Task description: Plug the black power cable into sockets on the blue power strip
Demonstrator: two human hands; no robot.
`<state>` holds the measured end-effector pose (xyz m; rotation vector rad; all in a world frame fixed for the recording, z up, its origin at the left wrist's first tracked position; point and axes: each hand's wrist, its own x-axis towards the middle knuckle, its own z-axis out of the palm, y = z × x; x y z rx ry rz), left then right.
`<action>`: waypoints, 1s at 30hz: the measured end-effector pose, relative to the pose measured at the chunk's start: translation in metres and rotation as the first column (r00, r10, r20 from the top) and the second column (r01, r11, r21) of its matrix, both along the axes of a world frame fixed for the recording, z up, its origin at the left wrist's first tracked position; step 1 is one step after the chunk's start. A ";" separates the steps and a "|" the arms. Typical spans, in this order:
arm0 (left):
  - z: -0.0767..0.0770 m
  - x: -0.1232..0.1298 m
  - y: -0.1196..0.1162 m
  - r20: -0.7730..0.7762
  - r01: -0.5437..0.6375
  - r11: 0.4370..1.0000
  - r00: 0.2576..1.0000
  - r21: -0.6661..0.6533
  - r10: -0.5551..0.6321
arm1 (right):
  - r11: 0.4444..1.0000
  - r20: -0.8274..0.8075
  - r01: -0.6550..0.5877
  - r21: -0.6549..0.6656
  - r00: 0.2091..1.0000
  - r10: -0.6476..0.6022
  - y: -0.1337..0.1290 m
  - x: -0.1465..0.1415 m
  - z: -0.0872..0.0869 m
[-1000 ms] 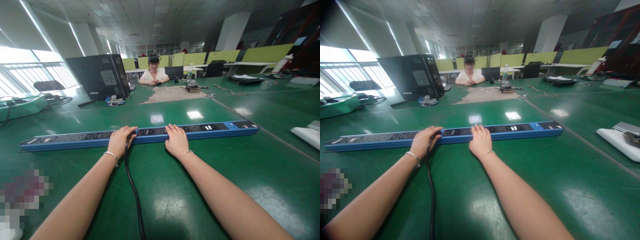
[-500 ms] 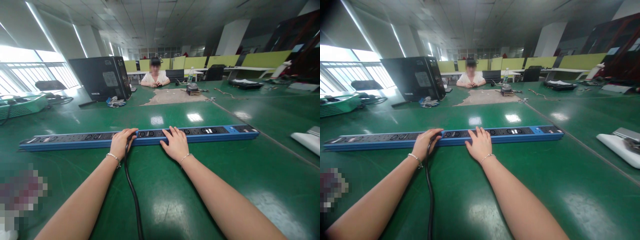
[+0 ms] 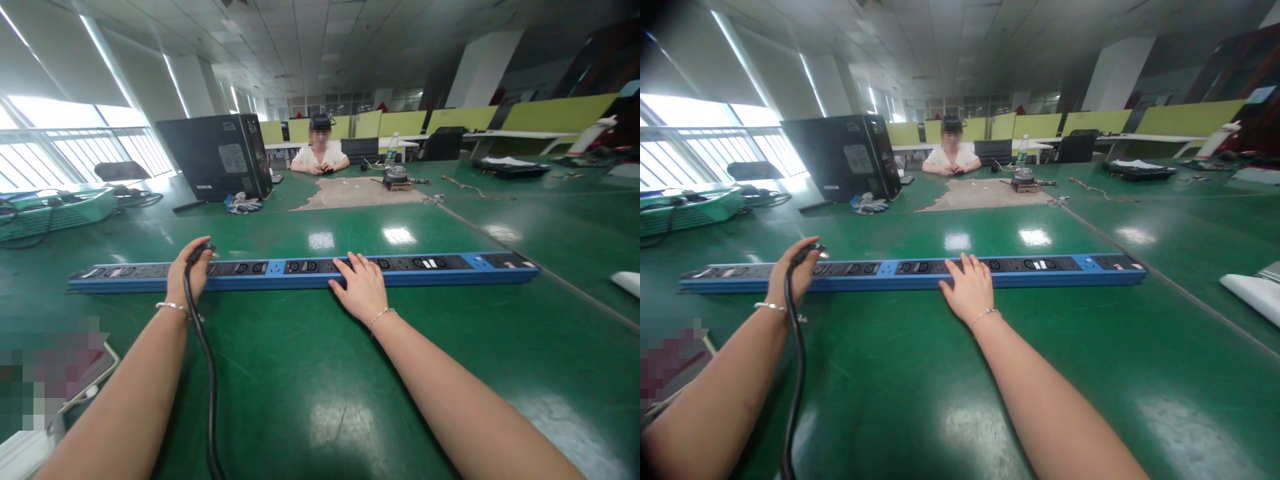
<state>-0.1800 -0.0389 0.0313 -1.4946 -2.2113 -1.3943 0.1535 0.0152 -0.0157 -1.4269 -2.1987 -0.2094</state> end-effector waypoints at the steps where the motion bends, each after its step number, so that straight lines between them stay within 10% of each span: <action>1: -0.002 -0.010 0.000 0.002 0.016 0.998 1.000 -0.055 -0.015 | 1.000 -0.001 -0.001 0.003 1.000 0.001 0.000 0.000 0.000; 9: -0.008 -0.033 0.005 -0.150 0.273 0.921 0.935 -0.277 -0.322 | 1.000 -0.004 0.001 0.002 1.000 -0.001 0.001 0.001 0.000; 30: -0.010 -0.025 -0.001 -0.288 0.211 0.925 0.908 -0.316 -0.306 | 1.000 -0.011 0.000 0.028 1.000 0.001 0.000 0.000 -0.001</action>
